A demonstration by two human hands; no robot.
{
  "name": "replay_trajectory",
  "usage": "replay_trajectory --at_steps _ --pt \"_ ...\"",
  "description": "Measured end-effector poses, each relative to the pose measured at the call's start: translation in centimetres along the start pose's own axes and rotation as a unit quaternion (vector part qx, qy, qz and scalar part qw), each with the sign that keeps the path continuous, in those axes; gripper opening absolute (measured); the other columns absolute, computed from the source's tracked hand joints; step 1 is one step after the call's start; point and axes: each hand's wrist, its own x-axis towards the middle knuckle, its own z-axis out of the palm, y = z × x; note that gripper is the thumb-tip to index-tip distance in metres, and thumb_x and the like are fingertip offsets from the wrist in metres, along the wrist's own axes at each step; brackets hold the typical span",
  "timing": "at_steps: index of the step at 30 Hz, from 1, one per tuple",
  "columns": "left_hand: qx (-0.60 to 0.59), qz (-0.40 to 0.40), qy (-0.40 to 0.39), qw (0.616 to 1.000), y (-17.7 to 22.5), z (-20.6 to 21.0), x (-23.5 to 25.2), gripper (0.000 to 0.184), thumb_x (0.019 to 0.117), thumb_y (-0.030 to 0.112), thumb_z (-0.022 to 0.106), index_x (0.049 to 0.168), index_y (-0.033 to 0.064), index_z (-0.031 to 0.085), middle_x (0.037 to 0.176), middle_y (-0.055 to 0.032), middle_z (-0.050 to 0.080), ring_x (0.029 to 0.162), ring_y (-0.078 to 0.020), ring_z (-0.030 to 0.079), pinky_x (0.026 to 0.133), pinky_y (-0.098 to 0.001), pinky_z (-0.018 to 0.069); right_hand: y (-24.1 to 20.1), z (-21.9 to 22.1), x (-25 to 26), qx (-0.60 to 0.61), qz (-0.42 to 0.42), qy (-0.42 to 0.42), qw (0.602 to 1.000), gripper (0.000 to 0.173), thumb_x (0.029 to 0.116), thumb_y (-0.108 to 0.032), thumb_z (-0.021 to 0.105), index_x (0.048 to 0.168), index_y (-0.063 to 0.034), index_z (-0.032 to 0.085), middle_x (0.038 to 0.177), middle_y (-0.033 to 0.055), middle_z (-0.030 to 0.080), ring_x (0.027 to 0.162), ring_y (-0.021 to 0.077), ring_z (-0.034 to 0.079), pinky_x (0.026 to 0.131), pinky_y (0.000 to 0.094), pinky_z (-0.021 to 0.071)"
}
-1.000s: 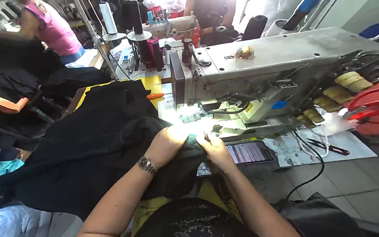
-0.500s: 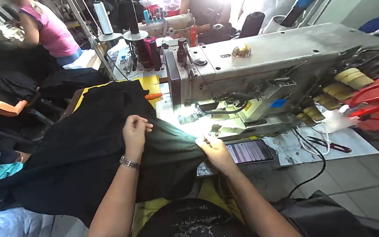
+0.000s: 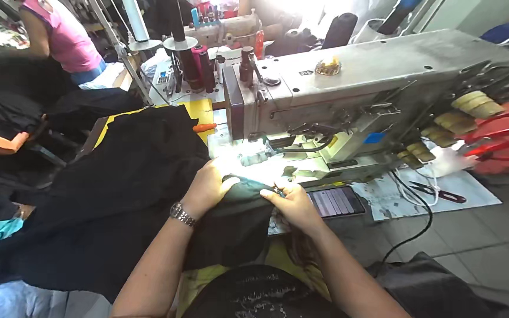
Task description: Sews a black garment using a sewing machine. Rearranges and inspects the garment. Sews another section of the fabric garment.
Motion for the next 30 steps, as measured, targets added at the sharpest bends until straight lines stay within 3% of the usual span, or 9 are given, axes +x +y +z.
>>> replay_trajectory --at_steps 2,4,8,12,14,16,22,26,30 --pt "-0.023 0.031 0.037 0.999 -0.2 -0.9 -0.2 0.023 0.0910 0.033 0.074 0.084 0.0108 0.075 0.115 -0.0065 0.069 0.118 -0.0242 0.060 0.101 -0.0470 0.0495 -0.4 -0.3 0.5 -0.003 -0.013 -0.018 1.000 0.019 0.0976 -0.026 0.066 0.097 -0.0096 0.075 0.089 -0.0036 0.071 0.084 -0.0011 0.064 0.079 0.0205 0.0534" --pt "-0.098 0.042 0.047 0.993 0.1 -2.4 -0.2 0.017 0.0921 0.026 0.068 0.092 0.0108 0.075 0.122 -0.0048 0.066 0.127 -0.0217 0.054 0.106 -0.0478 0.0454 -0.6 -0.7 1.2 0.016 -0.018 -0.065 0.998 0.018 0.0972 -0.026 0.067 0.098 -0.0095 0.074 0.084 -0.0054 0.068 0.077 -0.0019 0.060 0.073 0.0192 0.0509" --pt "-0.216 -0.052 0.079 0.972 0.9 -4.7 -0.3 0.017 0.0979 0.012 0.051 0.104 0.0069 0.066 0.101 -0.0030 0.069 0.086 -0.0089 0.066 0.074 -0.0301 0.0562 -0.7 -0.4 1.5 0.060 0.011 -0.165 0.984 0.012 0.0957 -0.023 0.069 0.094 -0.0123 0.072 0.078 -0.0094 0.064 0.070 -0.0032 0.057 0.068 0.0182 0.0489" --pt "-0.237 -0.122 0.150 0.952 -0.6 -5.1 0.0 0.007 0.0946 0.014 0.052 0.097 0.0121 0.059 0.074 0.0007 0.057 0.058 -0.0057 0.050 0.051 -0.0216 0.0415 -0.1 1.6 -0.5 0.111 0.066 -0.233 0.964 0.016 0.0929 -0.017 0.073 0.106 -0.0075 0.072 0.093 -0.0040 0.071 0.083 -0.0001 0.064 0.079 0.0213 0.0545" --pt "-0.249 -0.144 0.186 0.939 -1.3 -5.2 0.4 0.001 0.0916 0.013 0.056 0.092 0.0138 0.056 0.067 0.0029 0.050 0.053 -0.0045 0.044 0.048 -0.0194 0.0361 0.4 2.0 -1.7 0.139 0.115 -0.249 0.952 0.021 0.0946 -0.013 0.072 0.115 -0.0071 0.073 0.103 -0.0015 0.076 0.092 0.0014 0.070 0.087 0.0235 0.0580" --pt "-0.233 -0.148 0.209 0.938 -2.0 -5.3 0.7 0.005 0.0913 0.013 0.061 0.094 0.0124 0.056 0.071 0.0034 0.053 0.059 -0.0046 0.050 0.054 -0.0204 0.0419 1.3 1.1 -2.4 0.173 0.072 -0.248 0.950 0.018 0.0973 -0.010 0.067 0.114 -0.0048 0.072 0.102 -0.0007 0.076 0.094 0.0022 0.070 0.089 0.0239 0.0583" --pt "-0.072 -0.139 0.222 0.962 -1.2 -3.8 -0.8 0.012 0.0971 0.009 0.060 0.106 0.0013 0.056 0.087 -0.0125 0.064 0.073 -0.0180 0.063 0.065 -0.0376 0.0537 2.1 -5.8 -1.7 -0.003 -0.020 -0.158 0.987 0.015 0.0979 -0.020 0.065 0.104 -0.0089 0.073 0.094 -0.0039 0.072 0.087 -0.0014 0.065 0.083 0.0210 0.0552" --pt "-0.210 -0.162 0.164 0.950 -0.3 -1.0 -1.6 0.011 0.0996 0.013 0.060 0.105 0.0045 0.056 0.073 -0.0068 0.060 0.060 -0.0144 0.057 0.055 -0.0330 0.0494 2.7 -5.5 -1.2 -0.153 0.030 -0.036 0.987 0.019 0.0991 -0.019 0.063 0.109 -0.0086 0.075 0.103 0.0057 0.074 0.096 0.0125 0.068 0.089 0.0402 0.0549" --pt "-0.282 -0.182 0.157 0.929 1.0 0.2 -2.2 0.009 0.0960 0.010 0.062 0.099 0.0081 0.054 0.066 0.0010 0.055 0.056 -0.0070 0.053 0.054 -0.0237 0.0453 0.3 -2.4 -1.8 -0.232 -0.020 0.113 0.966 0.046 0.0990 -0.042 0.059 0.124 -0.0044 0.068 0.110 0.0151 0.071 0.097 0.0292 0.070 0.082 0.0537 0.0567"
